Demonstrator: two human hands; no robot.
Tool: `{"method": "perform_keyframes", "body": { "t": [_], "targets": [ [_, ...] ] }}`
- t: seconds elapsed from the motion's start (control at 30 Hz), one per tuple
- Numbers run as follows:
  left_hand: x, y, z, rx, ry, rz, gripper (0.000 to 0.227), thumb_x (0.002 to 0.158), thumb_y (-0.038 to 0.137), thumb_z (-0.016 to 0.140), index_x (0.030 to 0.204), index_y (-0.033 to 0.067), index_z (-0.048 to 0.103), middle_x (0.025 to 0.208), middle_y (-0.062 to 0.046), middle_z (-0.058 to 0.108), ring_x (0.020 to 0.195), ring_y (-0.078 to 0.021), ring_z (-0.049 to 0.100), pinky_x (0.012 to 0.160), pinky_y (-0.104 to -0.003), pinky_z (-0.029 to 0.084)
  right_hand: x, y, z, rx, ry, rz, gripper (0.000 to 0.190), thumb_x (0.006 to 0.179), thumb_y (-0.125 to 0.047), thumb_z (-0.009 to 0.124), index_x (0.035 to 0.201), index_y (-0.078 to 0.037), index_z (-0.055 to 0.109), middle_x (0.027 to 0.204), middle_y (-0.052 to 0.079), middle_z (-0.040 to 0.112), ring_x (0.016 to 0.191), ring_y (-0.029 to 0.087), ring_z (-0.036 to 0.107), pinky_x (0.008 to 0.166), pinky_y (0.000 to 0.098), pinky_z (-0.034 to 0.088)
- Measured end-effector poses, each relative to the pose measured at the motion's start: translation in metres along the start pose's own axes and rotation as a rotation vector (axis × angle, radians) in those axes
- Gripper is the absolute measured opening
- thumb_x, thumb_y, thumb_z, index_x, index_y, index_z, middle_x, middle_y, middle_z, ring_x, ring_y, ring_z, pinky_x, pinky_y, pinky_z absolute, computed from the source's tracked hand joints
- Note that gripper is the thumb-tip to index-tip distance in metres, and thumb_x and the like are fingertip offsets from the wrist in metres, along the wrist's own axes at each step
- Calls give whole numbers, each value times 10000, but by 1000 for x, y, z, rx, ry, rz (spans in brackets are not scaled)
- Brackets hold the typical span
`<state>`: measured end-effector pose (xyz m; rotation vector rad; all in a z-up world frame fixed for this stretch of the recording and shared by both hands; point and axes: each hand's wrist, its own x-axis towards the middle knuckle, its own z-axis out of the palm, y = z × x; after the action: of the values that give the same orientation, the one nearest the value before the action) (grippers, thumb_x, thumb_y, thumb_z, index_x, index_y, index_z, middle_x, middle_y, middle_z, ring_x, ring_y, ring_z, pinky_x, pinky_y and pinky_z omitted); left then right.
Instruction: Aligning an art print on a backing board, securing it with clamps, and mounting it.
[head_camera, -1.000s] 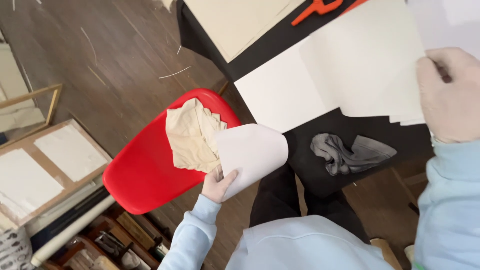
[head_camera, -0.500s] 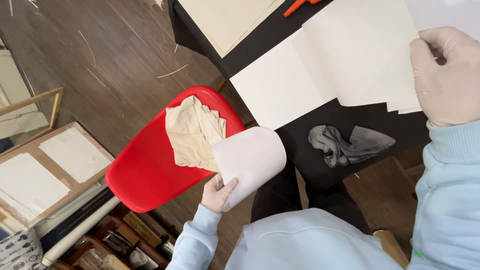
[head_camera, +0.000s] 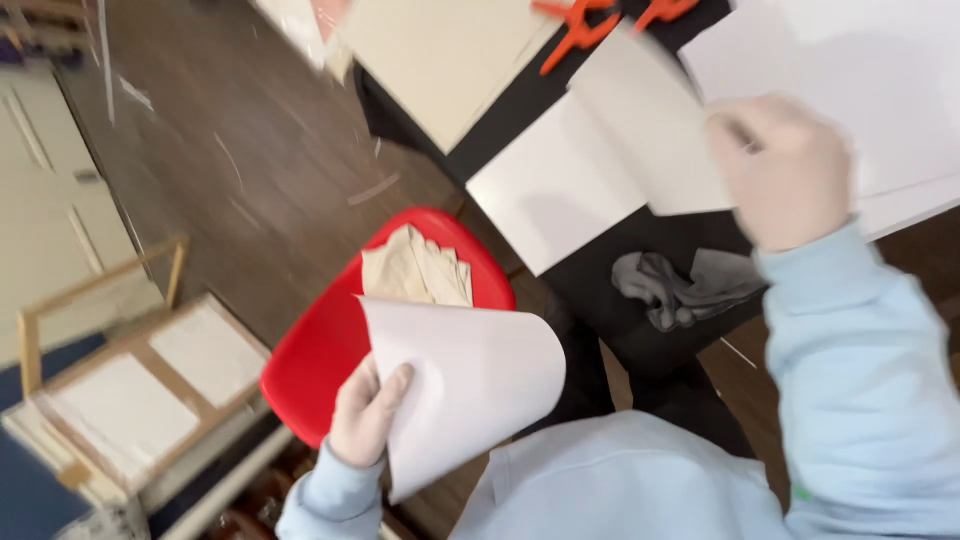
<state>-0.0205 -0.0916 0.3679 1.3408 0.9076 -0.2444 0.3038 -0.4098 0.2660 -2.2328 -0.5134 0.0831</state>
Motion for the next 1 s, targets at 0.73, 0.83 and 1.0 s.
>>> {"method": "perform_keyframes", "body": {
  "t": [0.73, 0.83, 1.0],
  "targets": [
    [384, 144, 234, 648, -809, 30, 425, 971, 181, 631, 1327, -51, 613, 1140, -128, 749, 954, -177, 713, 860, -331, 595, -66, -66, 75, 233, 274, 472, 402, 941, -118, 720, 1316, -20, 616, 1259, 138, 675, 1139, 317, 671, 946, 373, 546],
    [390, 123, 236, 778, -855, 93, 455, 954, 169, 669, 1356, -23, 573, 1173, -103, 745, 1027, -155, 719, 928, -285, 565, -68, -83, 90, 265, 299, 517, 432, 930, -115, 722, 1332, -13, 601, 1276, 139, 670, 1154, 316, 669, 953, 368, 546],
    [420, 85, 230, 944, -797, 139, 407, 930, 170, 680, 1283, -26, 628, 1143, -111, 757, 987, -181, 735, 891, -296, 566, -51, -108, 74, -303, 374, 203, 306, 830, -31, 787, 1133, -42, 747, 1235, 139, 656, 1146, 390, 645, 984, 462, 545]
  ]
}}
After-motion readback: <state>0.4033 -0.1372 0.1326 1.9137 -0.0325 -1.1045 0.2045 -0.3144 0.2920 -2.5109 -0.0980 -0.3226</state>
